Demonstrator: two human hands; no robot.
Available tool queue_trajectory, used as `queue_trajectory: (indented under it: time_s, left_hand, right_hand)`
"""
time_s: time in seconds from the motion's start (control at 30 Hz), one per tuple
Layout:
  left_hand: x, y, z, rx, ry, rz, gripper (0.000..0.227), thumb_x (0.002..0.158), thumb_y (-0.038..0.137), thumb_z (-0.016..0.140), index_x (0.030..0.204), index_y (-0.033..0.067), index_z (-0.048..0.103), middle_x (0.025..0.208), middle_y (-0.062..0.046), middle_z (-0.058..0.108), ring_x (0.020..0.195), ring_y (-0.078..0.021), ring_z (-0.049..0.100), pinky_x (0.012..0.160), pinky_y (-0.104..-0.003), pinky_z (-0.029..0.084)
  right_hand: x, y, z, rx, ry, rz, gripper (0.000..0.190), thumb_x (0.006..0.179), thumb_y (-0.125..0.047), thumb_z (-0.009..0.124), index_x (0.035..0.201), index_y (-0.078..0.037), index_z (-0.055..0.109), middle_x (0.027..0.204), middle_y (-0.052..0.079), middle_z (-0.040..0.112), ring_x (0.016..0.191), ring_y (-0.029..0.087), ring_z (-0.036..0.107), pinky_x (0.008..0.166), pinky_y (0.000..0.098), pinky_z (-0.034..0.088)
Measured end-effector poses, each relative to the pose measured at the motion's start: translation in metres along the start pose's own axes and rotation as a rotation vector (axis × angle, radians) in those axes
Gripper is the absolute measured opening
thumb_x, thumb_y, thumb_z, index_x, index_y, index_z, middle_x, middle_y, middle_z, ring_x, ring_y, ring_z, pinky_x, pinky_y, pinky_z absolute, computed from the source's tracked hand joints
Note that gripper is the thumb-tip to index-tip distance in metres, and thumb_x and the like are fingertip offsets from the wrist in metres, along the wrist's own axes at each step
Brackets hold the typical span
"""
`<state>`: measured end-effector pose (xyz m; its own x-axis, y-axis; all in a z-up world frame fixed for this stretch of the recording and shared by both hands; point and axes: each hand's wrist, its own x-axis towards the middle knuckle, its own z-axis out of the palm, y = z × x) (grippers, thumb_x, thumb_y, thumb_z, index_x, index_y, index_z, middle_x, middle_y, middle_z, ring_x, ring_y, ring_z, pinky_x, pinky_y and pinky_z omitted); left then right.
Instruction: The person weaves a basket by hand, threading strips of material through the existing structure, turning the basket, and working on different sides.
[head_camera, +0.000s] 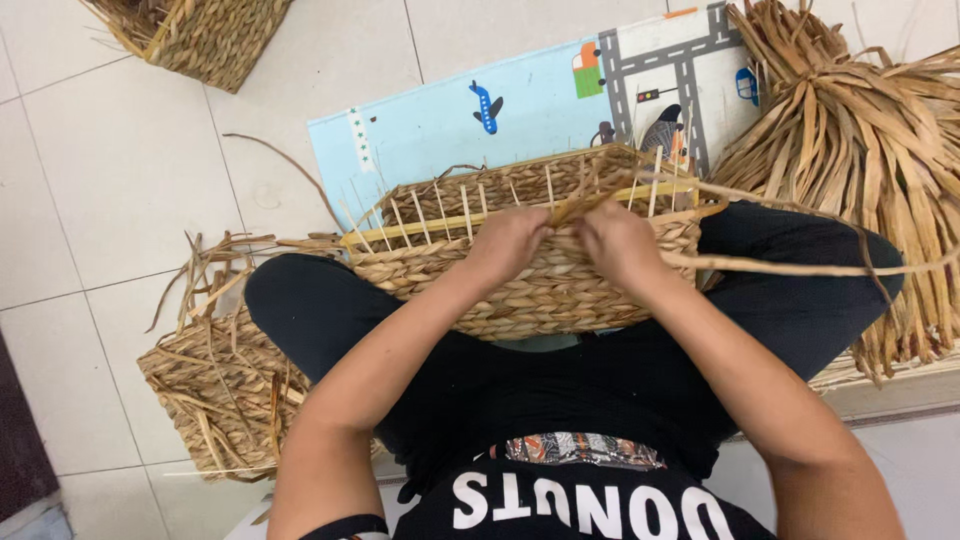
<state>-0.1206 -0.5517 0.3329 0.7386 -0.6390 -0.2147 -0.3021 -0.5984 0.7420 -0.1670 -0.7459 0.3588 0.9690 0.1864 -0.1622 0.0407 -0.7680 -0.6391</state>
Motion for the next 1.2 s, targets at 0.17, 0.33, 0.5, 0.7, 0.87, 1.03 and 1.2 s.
queue_trajectory:
  time_s: [0.17, 0.33, 0.5, 0.7, 0.87, 1.03, 1.2]
  left_hand:
    - [-0.021, -0.001, 0.002, 0.053, 0.239, 0.252, 0.007, 0.093, 0.006, 0.068, 0.1, 0.0038, 0.069, 0.078, -0.015, 0.069, 0.07, -0.032, 0.07, 0.058, -0.042, 0.054]
    - [-0.016, -0.004, 0.0, -0.013, 0.24, 0.164, 0.009, 0.095, 0.008, 0.07, 0.103, 0.0065, 0.066, 0.081, -0.014, 0.07, 0.072, -0.0316, 0.069, 0.063, -0.043, 0.056]
    - [0.011, -0.001, 0.011, 0.214, 0.053, 0.198, 0.004, 0.09, 0.008, 0.068, 0.093, 0.0061, 0.067, 0.082, -0.012, 0.071, 0.076, -0.0331, 0.07, 0.062, -0.047, 0.054]
    - [0.006, 0.005, 0.009, 0.098, 0.069, 0.094, 0.003, 0.087, 0.006, 0.066, 0.085, 0.0037, 0.066, 0.087, -0.017, 0.068, 0.086, -0.0362, 0.067, 0.073, -0.048, 0.052]
    - [0.01, 0.021, 0.008, 0.08, 0.071, -0.11, 0.013, 0.091, 0.012, 0.069, 0.082, 0.0028, 0.065, 0.085, -0.017, 0.067, 0.084, -0.0377, 0.065, 0.073, -0.051, 0.05]
    - [0.014, 0.014, 0.018, 0.047, 0.133, -0.28, 0.022, 0.09, 0.019, 0.072, 0.097, 0.0027, 0.059, 0.082, -0.015, 0.066, 0.076, -0.0353, 0.065, 0.065, -0.05, 0.05]
    - [0.017, 0.004, 0.029, 0.337, 0.158, 0.423, 0.019, 0.078, 0.014, 0.074, 0.089, 0.0042, 0.061, 0.083, -0.013, 0.067, 0.077, -0.0297, 0.069, 0.062, -0.042, 0.054]
  right_hand:
    - [0.033, -0.003, 0.001, 0.533, -0.385, 0.436, 0.015, 0.098, -0.016, 0.061, 0.091, -0.004, 0.066, 0.08, 0.012, 0.069, 0.068, 0.022, 0.069, 0.06, 0.0335, 0.058]
    - [0.0, 0.007, 0.01, 0.488, -0.229, 0.299, 0.015, 0.101, -0.014, 0.056, 0.104, -0.012, 0.071, 0.09, 0.009, 0.067, 0.07, 0.017, 0.063, 0.06, 0.0296, 0.056]
    - [-0.037, 0.002, 0.032, 0.106, 0.077, -0.149, 0.014, 0.102, -0.016, 0.067, 0.093, -0.008, 0.072, 0.087, 0.005, 0.072, 0.08, 0.015, 0.068, 0.069, 0.0277, 0.058]
    - [-0.024, 0.006, -0.036, -0.25, 0.187, -0.292, 0.028, 0.082, -0.016, 0.075, 0.108, -0.003, 0.076, 0.085, 0.01, 0.064, 0.082, 0.028, 0.062, 0.071, 0.0426, 0.05]
    - [-0.009, -0.018, -0.032, -0.566, 0.07, -0.382, 0.01, 0.082, -0.016, 0.064, 0.089, -0.011, 0.068, 0.096, 0.008, 0.065, 0.097, 0.026, 0.066, 0.083, 0.0401, 0.052]
    - [0.0, -0.01, -0.047, -0.387, -0.588, 0.285, 0.018, 0.104, -0.02, 0.052, 0.113, -0.01, 0.062, 0.096, 0.012, 0.072, 0.089, 0.027, 0.072, 0.075, 0.0435, 0.059]
    - [-0.031, 0.02, -0.088, -0.569, -0.136, 0.029, 0.02, 0.089, -0.026, 0.066, 0.099, -0.011, 0.072, 0.094, 0.011, 0.072, 0.088, 0.029, 0.07, 0.072, 0.0436, 0.056]
